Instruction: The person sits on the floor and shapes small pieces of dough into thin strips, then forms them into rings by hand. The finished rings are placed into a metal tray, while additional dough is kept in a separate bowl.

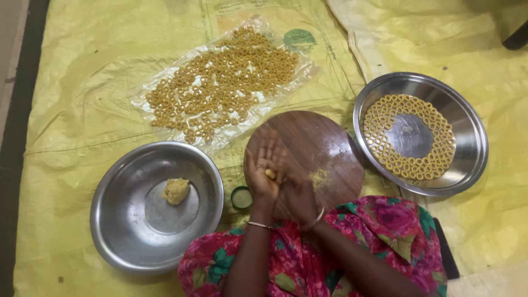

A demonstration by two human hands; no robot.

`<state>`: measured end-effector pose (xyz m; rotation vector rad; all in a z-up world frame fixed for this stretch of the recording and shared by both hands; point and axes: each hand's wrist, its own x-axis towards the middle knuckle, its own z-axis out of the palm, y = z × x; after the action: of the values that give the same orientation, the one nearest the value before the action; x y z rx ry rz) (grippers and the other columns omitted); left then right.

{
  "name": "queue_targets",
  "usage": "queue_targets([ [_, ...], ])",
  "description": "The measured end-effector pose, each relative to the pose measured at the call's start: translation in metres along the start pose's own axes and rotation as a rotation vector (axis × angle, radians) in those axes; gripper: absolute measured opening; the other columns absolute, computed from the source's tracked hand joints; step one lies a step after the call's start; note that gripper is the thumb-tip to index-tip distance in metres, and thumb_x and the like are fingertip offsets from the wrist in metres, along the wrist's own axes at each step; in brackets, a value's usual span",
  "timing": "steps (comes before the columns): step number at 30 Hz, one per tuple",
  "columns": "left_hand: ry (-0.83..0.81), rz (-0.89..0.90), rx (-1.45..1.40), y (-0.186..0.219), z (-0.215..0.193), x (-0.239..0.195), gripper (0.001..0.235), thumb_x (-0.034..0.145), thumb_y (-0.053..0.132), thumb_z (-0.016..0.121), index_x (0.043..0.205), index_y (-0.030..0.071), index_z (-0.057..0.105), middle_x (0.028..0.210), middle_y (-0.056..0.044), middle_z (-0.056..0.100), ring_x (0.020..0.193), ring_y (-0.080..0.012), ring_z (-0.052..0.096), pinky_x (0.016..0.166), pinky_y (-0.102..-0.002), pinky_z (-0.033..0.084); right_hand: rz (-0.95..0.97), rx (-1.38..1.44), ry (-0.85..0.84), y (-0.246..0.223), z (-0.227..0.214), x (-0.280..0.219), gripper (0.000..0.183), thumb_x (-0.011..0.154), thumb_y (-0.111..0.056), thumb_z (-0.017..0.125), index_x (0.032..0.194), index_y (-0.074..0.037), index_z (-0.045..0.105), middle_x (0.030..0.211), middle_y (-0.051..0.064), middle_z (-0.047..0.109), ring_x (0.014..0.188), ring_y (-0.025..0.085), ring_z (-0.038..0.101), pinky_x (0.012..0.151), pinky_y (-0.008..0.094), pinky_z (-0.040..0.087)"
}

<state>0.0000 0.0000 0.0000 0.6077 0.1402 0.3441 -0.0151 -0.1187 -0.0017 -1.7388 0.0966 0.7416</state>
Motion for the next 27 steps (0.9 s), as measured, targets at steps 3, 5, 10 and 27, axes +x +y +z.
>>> queue_targets([
  [3,-0.035,-0.012,0.052,-0.007,-0.014,0.012,0.084,0.102,0.069,0.026,0.161,0.009,0.031,0.169,-0.013,0.032,0.157,-0.0276,0.029,0.127,-0.043,0.024,-0.893,-0.641,0.151,0.017,0.015,-0.019,0.06,0.112,-0.016,0.059,0.167,-0.018,0.034,0.172,0.018,0.04,0.162,0.039,0.042,0.13,0.043,0.038],
  [5,-0.016,-0.111,0.053,-0.018,-0.016,0.008,0.079,0.103,0.066,0.025,0.162,0.012,0.029,0.169,-0.011,0.032,0.155,-0.0252,0.033,0.127,-0.042,0.026,-1.088,-0.554,0.101,0.007,0.007,0.001,0.065,0.116,-0.027,0.035,0.168,0.0,0.007,0.174,0.032,0.006,0.161,0.046,0.017,0.128,0.051,0.026],
  [10,0.012,-0.292,0.031,-0.053,-0.019,-0.005,0.074,0.104,0.06,0.025,0.162,0.015,0.025,0.168,-0.009,0.032,0.148,-0.0239,0.04,0.123,-0.043,0.032,-0.699,-0.535,0.149,-0.069,-0.016,0.108,0.07,0.11,-0.042,0.012,0.166,-0.002,-0.001,0.172,0.021,-0.004,0.158,0.038,-0.002,0.125,0.05,-0.002],
  [27,-0.913,-0.212,-1.164,-0.074,-0.036,-0.002,0.055,0.138,0.04,0.016,0.178,0.002,0.02,0.143,-0.032,0.047,0.133,-0.0393,0.053,0.123,-0.049,0.042,-0.839,-0.858,0.159,-0.065,-0.011,0.131,0.058,0.107,-0.018,0.041,0.156,0.008,0.027,0.165,0.033,0.025,0.156,0.047,0.02,0.125,0.055,0.02],
])
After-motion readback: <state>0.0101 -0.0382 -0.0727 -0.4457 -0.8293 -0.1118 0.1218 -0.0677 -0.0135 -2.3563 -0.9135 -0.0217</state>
